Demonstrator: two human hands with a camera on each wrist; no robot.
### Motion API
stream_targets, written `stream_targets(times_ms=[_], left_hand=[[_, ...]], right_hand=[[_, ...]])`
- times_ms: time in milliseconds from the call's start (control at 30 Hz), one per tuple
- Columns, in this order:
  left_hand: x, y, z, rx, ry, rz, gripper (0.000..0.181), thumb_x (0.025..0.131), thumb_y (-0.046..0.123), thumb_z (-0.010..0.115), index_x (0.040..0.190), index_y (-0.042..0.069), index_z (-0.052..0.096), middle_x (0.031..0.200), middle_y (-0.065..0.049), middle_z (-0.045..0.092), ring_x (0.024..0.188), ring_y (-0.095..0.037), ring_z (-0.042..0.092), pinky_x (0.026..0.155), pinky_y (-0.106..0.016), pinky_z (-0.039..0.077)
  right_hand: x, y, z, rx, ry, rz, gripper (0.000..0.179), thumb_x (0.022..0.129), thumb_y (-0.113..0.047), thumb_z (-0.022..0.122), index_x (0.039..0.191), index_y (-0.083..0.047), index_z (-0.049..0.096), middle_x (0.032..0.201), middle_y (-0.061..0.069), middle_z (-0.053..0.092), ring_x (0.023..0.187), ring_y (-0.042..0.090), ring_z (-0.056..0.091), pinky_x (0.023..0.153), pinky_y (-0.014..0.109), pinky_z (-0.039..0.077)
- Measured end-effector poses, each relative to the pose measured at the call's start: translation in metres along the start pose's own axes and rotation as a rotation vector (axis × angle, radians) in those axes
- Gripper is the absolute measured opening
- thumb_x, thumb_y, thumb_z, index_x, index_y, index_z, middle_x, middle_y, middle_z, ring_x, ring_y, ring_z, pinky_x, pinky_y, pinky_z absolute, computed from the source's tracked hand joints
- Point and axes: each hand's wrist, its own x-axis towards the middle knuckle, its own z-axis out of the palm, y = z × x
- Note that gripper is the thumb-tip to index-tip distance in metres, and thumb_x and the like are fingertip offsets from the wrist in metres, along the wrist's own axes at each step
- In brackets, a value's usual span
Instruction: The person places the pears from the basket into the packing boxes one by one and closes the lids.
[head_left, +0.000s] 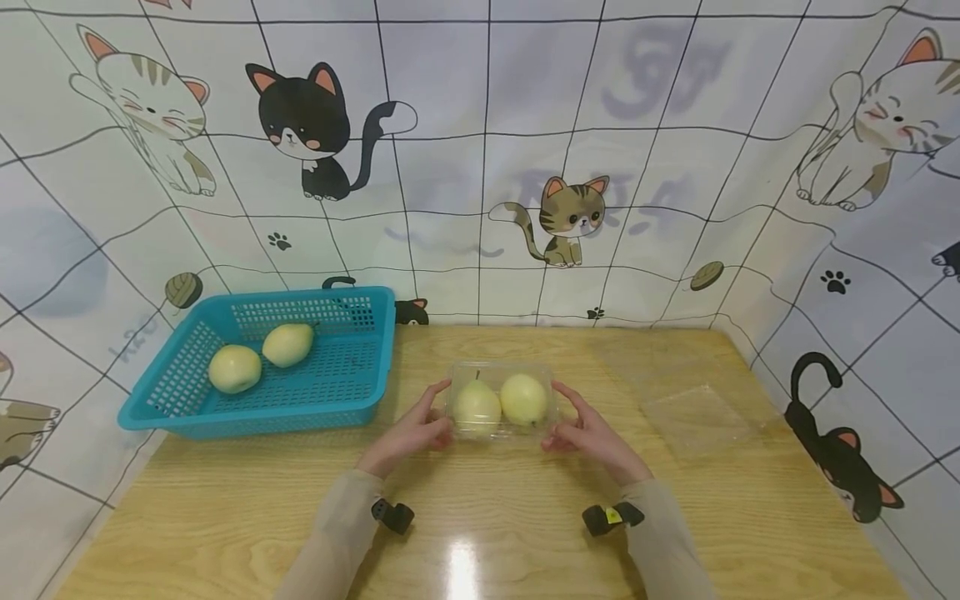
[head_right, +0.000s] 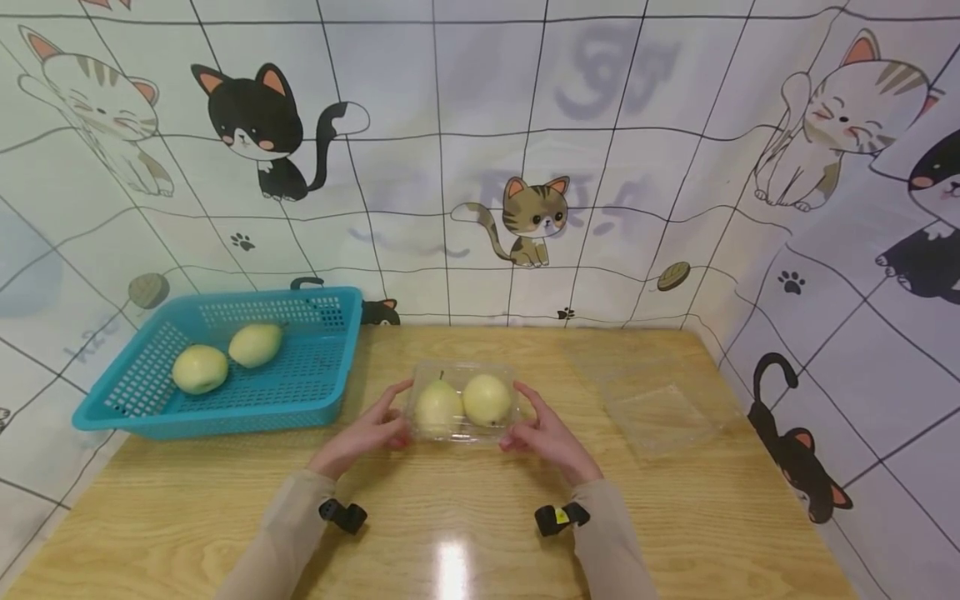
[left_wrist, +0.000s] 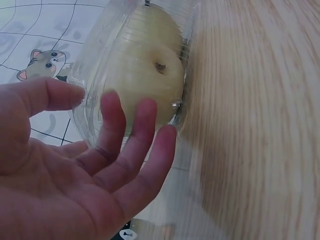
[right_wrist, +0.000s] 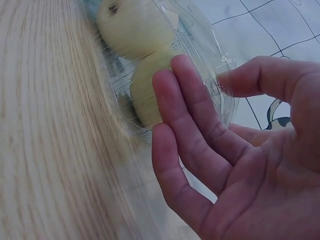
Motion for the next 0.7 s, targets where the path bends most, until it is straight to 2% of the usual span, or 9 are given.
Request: stream_targets(times_ms=[267, 700], left_hand=[[0.0042, 0.0023, 0.0024, -0.076, -0.012, -0.024, 0.074, 0.091, 0.003, 0.050, 0.154, 0.015, 0.012, 0.087, -0.018, 0.064, 0.086, -0.030, 0.063, 0.081, -0.042, 0.053], [0.0085, 0.0002, 0.0043, -0.112, -0.023, -0.022, 0.077, 0.089, 0.001, 0.048, 0.154, 0.015, 0.008, 0.080, -0.013, 0.067, 0.080, -0.025, 0.067, 0.083, -0.043, 0.053]], right_hand=[[0.0029, -0.0007, -0.0026, -0.019, 0.013, 0.048, 0.076, 0.094, -0.006, 0.051, 0.155, -0.014, 0.008, 0.088, 0.014, 0.069, 0.090, 0.026, 0.067, 0.088, 0.046, 0.051], [0.0067, -0.0007, 0.0019, 0.020, 0.105, 0.138, 0.074, 0.092, -0.008, 0.050, 0.155, -0.021, 0.013, 0.079, 0.010, 0.068, 0.084, 0.027, 0.068, 0.087, 0.043, 0.050]])
